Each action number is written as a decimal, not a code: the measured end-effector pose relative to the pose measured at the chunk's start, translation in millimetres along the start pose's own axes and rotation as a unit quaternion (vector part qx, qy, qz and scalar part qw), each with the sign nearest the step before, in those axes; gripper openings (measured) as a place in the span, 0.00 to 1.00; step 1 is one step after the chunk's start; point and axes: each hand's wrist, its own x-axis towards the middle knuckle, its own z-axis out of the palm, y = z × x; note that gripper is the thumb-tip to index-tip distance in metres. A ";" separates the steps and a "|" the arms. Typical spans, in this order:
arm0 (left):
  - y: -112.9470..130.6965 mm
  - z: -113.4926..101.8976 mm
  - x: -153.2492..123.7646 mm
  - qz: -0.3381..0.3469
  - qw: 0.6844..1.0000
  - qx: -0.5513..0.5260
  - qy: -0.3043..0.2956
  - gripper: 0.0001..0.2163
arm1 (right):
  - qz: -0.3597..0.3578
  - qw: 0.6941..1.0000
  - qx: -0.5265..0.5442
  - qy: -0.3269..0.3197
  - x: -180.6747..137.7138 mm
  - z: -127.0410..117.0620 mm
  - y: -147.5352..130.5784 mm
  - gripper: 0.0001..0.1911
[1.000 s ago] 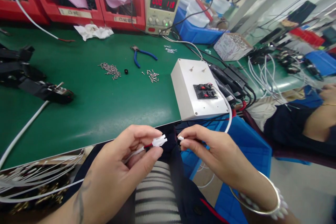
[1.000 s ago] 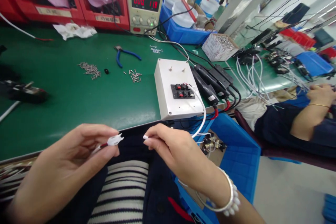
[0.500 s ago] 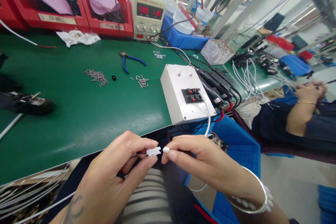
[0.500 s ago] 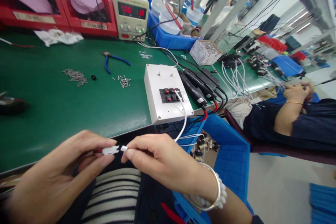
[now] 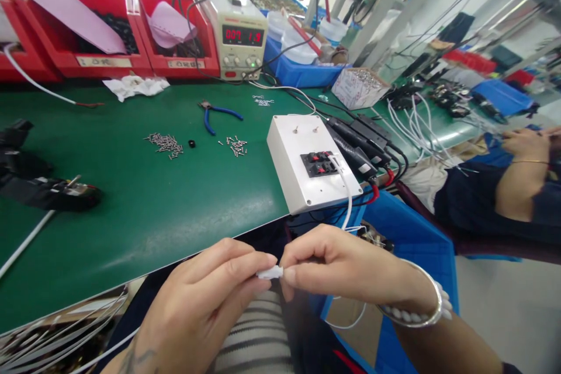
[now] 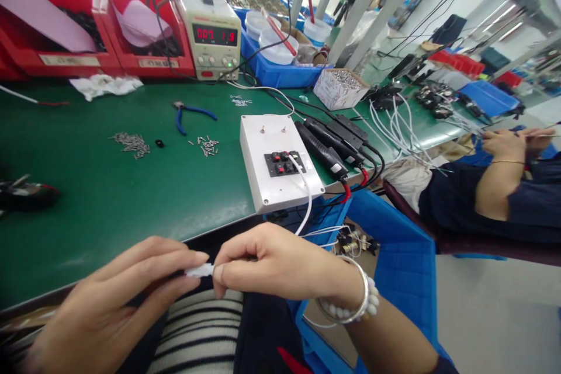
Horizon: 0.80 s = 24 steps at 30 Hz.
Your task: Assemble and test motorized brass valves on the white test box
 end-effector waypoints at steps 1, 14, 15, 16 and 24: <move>-0.1 0.0 0.1 0.004 1.000 0.003 -0.004 0.07 | -0.003 1.000 0.004 -0.005 0.3 -0.5 0.6 0.12; -1.5 -1.1 1.8 0.073 0.994 0.078 -0.025 0.09 | -0.034 0.997 0.055 -0.037 7.1 2.1 5.8 0.15; -2.3 1.2 3.9 0.080 0.993 0.088 -0.023 0.11 | -0.036 0.998 0.045 -0.032 7.3 2.3 7.7 0.15; -3.7 4.4 5.9 0.085 0.991 0.098 -0.020 0.12 | -0.035 0.999 0.017 -0.020 6.8 1.7 8.7 0.15; -17.9 38.3 -3.3 0.067 0.981 0.099 -0.154 0.16 | -0.130 0.882 -0.290 0.348 -2.8 -57.5 -23.9 0.11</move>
